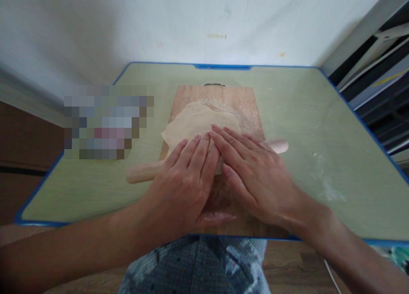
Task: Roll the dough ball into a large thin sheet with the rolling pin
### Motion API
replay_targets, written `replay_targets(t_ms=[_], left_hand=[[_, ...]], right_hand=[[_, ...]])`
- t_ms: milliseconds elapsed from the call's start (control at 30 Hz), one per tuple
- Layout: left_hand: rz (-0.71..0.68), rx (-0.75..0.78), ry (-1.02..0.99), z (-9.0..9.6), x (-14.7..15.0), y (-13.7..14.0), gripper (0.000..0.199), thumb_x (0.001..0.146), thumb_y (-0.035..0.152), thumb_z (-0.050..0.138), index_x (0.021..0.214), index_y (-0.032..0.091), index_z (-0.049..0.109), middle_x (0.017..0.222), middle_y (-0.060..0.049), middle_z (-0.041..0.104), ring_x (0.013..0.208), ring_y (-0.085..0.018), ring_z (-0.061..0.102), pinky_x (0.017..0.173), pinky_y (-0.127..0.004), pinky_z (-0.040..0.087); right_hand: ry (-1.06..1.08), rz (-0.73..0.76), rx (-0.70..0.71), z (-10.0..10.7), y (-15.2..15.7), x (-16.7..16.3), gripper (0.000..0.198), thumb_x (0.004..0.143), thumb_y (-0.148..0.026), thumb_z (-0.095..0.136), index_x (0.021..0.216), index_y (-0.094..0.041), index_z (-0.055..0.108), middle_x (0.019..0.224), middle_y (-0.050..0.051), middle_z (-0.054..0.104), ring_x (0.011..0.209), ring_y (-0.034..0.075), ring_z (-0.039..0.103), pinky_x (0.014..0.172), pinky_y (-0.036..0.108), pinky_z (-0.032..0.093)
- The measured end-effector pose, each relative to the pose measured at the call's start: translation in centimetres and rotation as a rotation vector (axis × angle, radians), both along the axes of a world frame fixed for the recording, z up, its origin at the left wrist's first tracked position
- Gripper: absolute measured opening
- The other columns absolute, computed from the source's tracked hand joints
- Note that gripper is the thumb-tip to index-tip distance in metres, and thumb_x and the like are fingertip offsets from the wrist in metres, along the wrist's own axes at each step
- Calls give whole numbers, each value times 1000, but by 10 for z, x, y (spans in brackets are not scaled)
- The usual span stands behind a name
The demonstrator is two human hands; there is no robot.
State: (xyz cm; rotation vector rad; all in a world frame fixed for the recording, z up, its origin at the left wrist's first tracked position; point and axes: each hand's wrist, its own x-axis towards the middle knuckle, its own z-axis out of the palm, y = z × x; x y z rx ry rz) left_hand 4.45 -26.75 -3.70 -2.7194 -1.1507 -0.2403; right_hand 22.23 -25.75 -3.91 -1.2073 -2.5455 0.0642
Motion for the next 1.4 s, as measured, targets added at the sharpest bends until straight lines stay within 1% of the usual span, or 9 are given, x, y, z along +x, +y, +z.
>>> replay_targets(t_ms=[133, 233, 400, 567, 700, 800, 933, 1067, 1400], left_hand=[[-10, 32, 10, 0, 0, -6, 90, 82, 67, 36, 134, -6, 31, 139, -29, 35, 127, -39, 37, 106, -51, 27], [-55, -43, 38, 7, -5, 5, 82, 86, 62, 34, 134, -4, 32, 140, -27, 35, 130, -34, 36, 106, -47, 28], [-88, -154, 71, 18, -32, 37, 80, 88, 61, 31, 139, 0, 21, 146, -23, 26, 136, -29, 26, 108, -40, 26], [-160, -254, 134, 25, -65, 62, 75, 90, 60, 23, 140, 4, 22, 147, -21, 27, 136, -25, 26, 106, -38, 27], [-190, -382, 118, 31, -73, 82, 65, 93, 53, 15, 141, 10, 26, 146, -14, 31, 134, -20, 31, 106, -33, 28], [-211, -465, 74, 29, -72, 94, 60, 95, 47, 11, 141, 11, 27, 147, -10, 31, 137, -18, 23, 108, -36, 23], [-198, -490, 21, 22, -72, 99, 58, 95, 44, 12, 142, 12, 26, 149, -10, 25, 139, -18, 17, 110, -37, 19], [-213, -408, -1, 19, -74, 86, 58, 96, 44, 17, 140, 9, 28, 149, -14, 26, 138, -19, 20, 110, -35, 21], [-285, -356, -18, 21, -70, 58, 76, 86, 64, 26, 137, 8, 32, 145, -18, 32, 137, -25, 24, 110, -40, 24]], right_hand=[[39, 19, -7, 0, -7, 2, 53, 94, -30, 25, 145, -17, 22, 147, 9, 31, 134, 22, 29, 106, 48, 32], [65, 42, -69, 8, 1, 7, 51, 94, -33, 25, 144, -21, 25, 146, 6, 33, 133, 20, 31, 107, 47, 31], [50, 18, -158, 19, 31, 21, 49, 94, -39, 24, 141, -27, 31, 145, 2, 36, 133, 21, 31, 108, 52, 27], [-43, 37, -174, 14, 71, 35, 57, 92, -50, 21, 136, -20, 42, 143, 8, 38, 133, 24, 29, 109, 54, 23], [-40, 70, -198, 7, 102, 41, 53, 92, -50, 23, 136, -27, 42, 144, 1, 37, 133, 21, 29, 109, 51, 25], [-26, 90, -234, 4, 114, 44, 51, 92, -51, 25, 136, -32, 39, 145, -3, 35, 134, 20, 27, 109, 50, 24], [13, 59, -271, 6, 107, 44, 50, 91, -51, 25, 136, -34, 38, 144, -5, 36, 132, 19, 31, 109, 48, 27], [21, 50, -274, 10, 85, 40, 58, 91, -54, 21, 135, -24, 43, 142, 3, 39, 132, 22, 32, 108, 47, 29], [25, -42, -45, 1, 49, 35, 47, 93, -35, 28, 135, -22, 43, 139, 5, 44, 129, 24, 38, 105, 53, 32]])
